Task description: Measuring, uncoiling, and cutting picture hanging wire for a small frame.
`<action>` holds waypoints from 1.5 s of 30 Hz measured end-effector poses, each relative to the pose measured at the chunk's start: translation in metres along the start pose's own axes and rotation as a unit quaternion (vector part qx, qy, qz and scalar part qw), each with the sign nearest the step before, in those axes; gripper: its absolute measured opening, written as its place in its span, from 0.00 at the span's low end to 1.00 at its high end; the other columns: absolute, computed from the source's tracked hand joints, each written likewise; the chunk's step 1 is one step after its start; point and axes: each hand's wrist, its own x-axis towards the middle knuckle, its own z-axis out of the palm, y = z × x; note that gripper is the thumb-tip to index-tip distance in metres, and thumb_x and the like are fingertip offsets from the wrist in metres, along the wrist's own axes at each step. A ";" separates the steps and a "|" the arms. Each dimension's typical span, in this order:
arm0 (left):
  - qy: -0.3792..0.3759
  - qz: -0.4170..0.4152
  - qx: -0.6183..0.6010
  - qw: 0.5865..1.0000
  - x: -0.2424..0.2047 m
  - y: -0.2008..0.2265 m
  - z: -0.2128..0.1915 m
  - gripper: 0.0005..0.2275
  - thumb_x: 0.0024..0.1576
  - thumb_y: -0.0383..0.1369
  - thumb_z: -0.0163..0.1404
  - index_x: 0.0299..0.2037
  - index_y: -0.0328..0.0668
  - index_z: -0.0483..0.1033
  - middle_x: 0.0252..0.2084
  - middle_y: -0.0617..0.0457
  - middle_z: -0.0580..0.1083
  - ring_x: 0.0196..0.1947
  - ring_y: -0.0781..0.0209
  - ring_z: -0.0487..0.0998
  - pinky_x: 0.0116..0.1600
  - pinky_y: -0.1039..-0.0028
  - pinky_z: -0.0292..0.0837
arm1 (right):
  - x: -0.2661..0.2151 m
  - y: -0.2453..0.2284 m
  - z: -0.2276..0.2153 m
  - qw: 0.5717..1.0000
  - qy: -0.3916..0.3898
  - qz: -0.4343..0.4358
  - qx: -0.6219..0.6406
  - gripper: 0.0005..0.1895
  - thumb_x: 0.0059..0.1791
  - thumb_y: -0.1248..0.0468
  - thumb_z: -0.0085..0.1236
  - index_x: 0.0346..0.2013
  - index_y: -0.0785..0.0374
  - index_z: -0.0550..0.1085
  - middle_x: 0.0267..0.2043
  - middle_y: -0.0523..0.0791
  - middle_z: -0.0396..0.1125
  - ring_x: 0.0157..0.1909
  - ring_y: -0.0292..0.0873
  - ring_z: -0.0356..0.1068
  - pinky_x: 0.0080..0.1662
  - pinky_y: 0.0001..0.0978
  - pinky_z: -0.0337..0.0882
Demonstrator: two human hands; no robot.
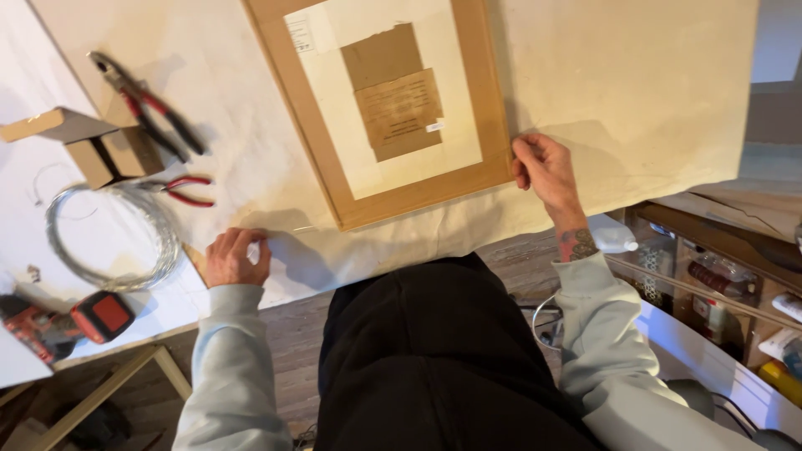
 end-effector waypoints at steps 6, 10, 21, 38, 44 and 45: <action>0.108 0.064 -0.071 0.990 -0.013 0.012 0.017 0.13 0.46 0.27 0.59 0.42 0.47 0.79 0.43 0.50 0.75 0.48 0.46 0.74 0.58 0.56 0.66 | 0.012 0.027 -0.008 0.999 -0.013 -0.034 -0.007 0.09 0.60 0.61 0.53 0.47 0.66 0.72 0.26 0.40 0.65 0.23 0.32 0.62 0.26 0.24 0.62; 0.075 0.056 -0.093 0.991 -0.014 0.037 0.009 0.14 0.47 0.26 0.57 0.45 0.48 0.80 0.46 0.52 0.76 0.50 0.51 0.75 0.66 0.55 0.63 | 0.004 0.017 0.002 0.999 0.006 -0.033 -0.004 0.08 0.60 0.62 0.53 0.48 0.65 0.71 0.26 0.40 0.66 0.23 0.33 0.62 0.26 0.25 0.61; -0.118 0.021 -0.225 0.967 -0.017 0.049 0.021 0.08 0.55 0.32 0.60 0.44 0.53 0.85 0.29 0.59 0.78 0.29 0.63 0.76 0.48 0.67 0.68 | 0.003 0.013 0.004 0.999 0.044 -0.012 -0.002 0.09 0.60 0.61 0.54 0.48 0.66 0.72 0.25 0.40 0.63 0.23 0.32 0.60 0.25 0.25 0.58; -0.049 -0.122 -0.291 0.948 0.035 0.008 0.038 0.04 0.54 0.30 0.61 0.37 0.43 0.83 0.31 0.56 0.78 0.28 0.66 0.78 0.39 0.77 0.76 | -0.004 0.014 0.008 0.998 0.054 -0.029 -0.003 0.08 0.62 0.60 0.52 0.50 0.63 0.70 0.26 0.39 0.63 0.25 0.32 0.60 0.27 0.24 0.59; -0.033 -0.084 -0.269 0.959 0.034 0.012 0.035 0.03 0.53 0.29 0.61 0.35 0.42 0.83 0.32 0.55 0.77 0.29 0.64 0.77 0.38 0.75 0.76 | 0.000 0.021 0.005 0.997 0.070 -0.027 0.002 0.09 0.61 0.60 0.52 0.50 0.63 0.70 0.26 0.39 0.64 0.24 0.31 0.60 0.27 0.24 0.59; -0.033 -0.085 -0.269 0.959 0.034 0.014 0.035 0.03 0.53 0.29 0.61 0.35 0.42 0.83 0.32 0.54 0.77 0.29 0.64 0.77 0.38 0.75 0.75 | 0.001 0.023 0.002 0.997 0.075 -0.028 -0.005 0.09 0.60 0.60 0.52 0.50 0.63 0.71 0.25 0.39 0.64 0.23 0.31 0.60 0.26 0.24 0.59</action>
